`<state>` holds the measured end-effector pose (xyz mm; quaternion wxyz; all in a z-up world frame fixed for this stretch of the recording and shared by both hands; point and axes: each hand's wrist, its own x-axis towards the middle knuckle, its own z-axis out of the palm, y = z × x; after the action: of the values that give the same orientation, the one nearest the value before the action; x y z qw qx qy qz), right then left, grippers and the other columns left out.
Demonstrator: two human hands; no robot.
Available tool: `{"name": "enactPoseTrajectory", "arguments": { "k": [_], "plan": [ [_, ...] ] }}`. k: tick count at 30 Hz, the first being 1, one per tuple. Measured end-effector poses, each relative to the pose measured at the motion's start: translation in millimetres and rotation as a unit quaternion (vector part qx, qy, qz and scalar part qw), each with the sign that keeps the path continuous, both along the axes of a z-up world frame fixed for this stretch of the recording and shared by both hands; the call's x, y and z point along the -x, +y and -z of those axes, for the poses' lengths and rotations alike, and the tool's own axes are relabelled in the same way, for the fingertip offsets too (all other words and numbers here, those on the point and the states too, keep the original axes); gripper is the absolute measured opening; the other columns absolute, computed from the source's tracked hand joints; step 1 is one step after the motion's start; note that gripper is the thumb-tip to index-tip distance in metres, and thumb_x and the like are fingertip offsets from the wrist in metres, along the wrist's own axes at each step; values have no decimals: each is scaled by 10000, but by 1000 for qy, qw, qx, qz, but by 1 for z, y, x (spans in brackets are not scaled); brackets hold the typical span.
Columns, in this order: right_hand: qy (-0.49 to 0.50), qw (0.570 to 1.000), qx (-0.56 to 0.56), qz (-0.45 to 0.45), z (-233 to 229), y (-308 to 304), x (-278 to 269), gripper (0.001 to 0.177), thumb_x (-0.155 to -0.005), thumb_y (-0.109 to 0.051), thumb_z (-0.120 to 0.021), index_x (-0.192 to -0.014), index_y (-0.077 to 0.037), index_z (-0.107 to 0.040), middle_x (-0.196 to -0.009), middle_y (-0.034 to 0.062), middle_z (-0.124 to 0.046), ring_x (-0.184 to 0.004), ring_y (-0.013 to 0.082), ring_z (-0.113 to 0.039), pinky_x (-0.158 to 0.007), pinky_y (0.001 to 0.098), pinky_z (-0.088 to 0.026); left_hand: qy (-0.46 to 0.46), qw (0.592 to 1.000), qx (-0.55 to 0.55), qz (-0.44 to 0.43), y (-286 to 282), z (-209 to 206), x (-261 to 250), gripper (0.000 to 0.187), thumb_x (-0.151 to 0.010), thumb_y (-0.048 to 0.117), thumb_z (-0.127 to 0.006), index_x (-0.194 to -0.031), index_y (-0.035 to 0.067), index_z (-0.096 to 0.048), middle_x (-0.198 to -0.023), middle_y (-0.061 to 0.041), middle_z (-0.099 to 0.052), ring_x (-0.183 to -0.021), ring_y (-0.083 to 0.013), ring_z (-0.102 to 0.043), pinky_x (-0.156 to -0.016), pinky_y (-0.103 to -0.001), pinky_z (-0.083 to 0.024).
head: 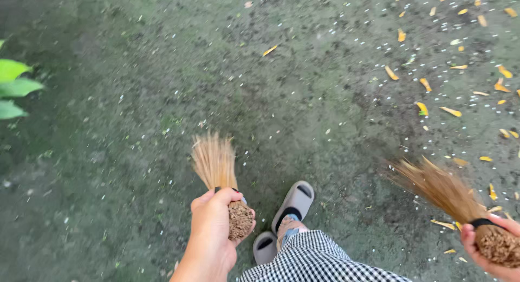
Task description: The person sweeps debris and leaves across an outdoor dirt area using two small handheld straw brooms.
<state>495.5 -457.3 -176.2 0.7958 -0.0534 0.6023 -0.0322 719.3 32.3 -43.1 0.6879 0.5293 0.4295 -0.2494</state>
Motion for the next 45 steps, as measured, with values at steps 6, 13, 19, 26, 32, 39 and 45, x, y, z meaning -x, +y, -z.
{"name": "enactPoseTrajectory", "arguments": {
  "k": [6, 13, 19, 26, 32, 39, 45],
  "plan": [
    [-37, 995, 56, 68, 34, -67, 12, 628, -880, -483, -813, -1186, 23, -601, -1090, 86, -658, -1008, 208, -643, -808, 298, -609, 24, 997, 7, 74, -68, -15, -55, 111, -816, 122, -660, -880, 125, -568, -710, -65, -610, -596, -237, -638, -528, -423, -519],
    [-148, 988, 4, 41, -25, -61, -116, 539, -898, -485, -837, -1111, -46, -606, -1108, 63, -641, -1030, 199, -640, -797, 262, -606, -19, 989, 77, 128, -123, -31, -123, 102, -822, 143, -638, -873, 70, -589, -704, -87, -582, -586, -246, -633, -535, -427, -540],
    [-111, 960, -6, -257, -114, 63, -292, 548, -825, -349, -650, -1115, 104, -550, -950, 187, -661, -866, 272, -689, -762, 360, -632, -81, 987, 85, 107, -125, -45, -167, 155, -786, 111, -632, -921, 52, -583, -700, -94, -578, -572, -266, -626, -493, -439, -533],
    [-124, 862, -172, -461, -139, 162, -449, 436, -844, -322, -687, -1030, 61, -592, -806, 112, -658, -638, 187, -660, -566, 316, -605, -94, 995, -4, -14, -102, -41, -227, 487, -737, 85, -690, -1190, 25, -520, -814, -157, -623, -606, -278, -626, -478, -471, -531],
    [-96, 815, -58, -568, -105, 192, -557, 354, -831, -317, -704, -1005, -18, -632, -803, 97, -685, -634, 179, -669, -536, 311, -592, 14, 994, -75, -76, -84, -21, -327, 494, -802, 120, -722, -1194, 158, -424, -973, -112, -608, -751, -245, -661, -582, -476, -554],
    [-24, 948, -88, -306, -50, 99, -612, 458, -827, -350, -689, -989, 62, -570, -761, 89, -640, -608, 155, -628, -519, 268, -558, 26, 999, 33, 4, -45, -6, -449, 317, -764, 150, -660, -1040, 30, -559, -780, -161, -606, -612, -287, -651, -529, -443, -555],
    [-25, 997, 25, -64, -39, 49, -648, 387, -871, -306, -707, -1069, 9, -599, -873, 69, -660, -809, 162, -653, -717, 274, -583, 49, 998, 22, 13, -47, -23, -531, 386, -799, 176, -685, -1128, 127, -489, -805, -113, -613, -650, -267, -649, -593, -456, -541]
  ]
}}
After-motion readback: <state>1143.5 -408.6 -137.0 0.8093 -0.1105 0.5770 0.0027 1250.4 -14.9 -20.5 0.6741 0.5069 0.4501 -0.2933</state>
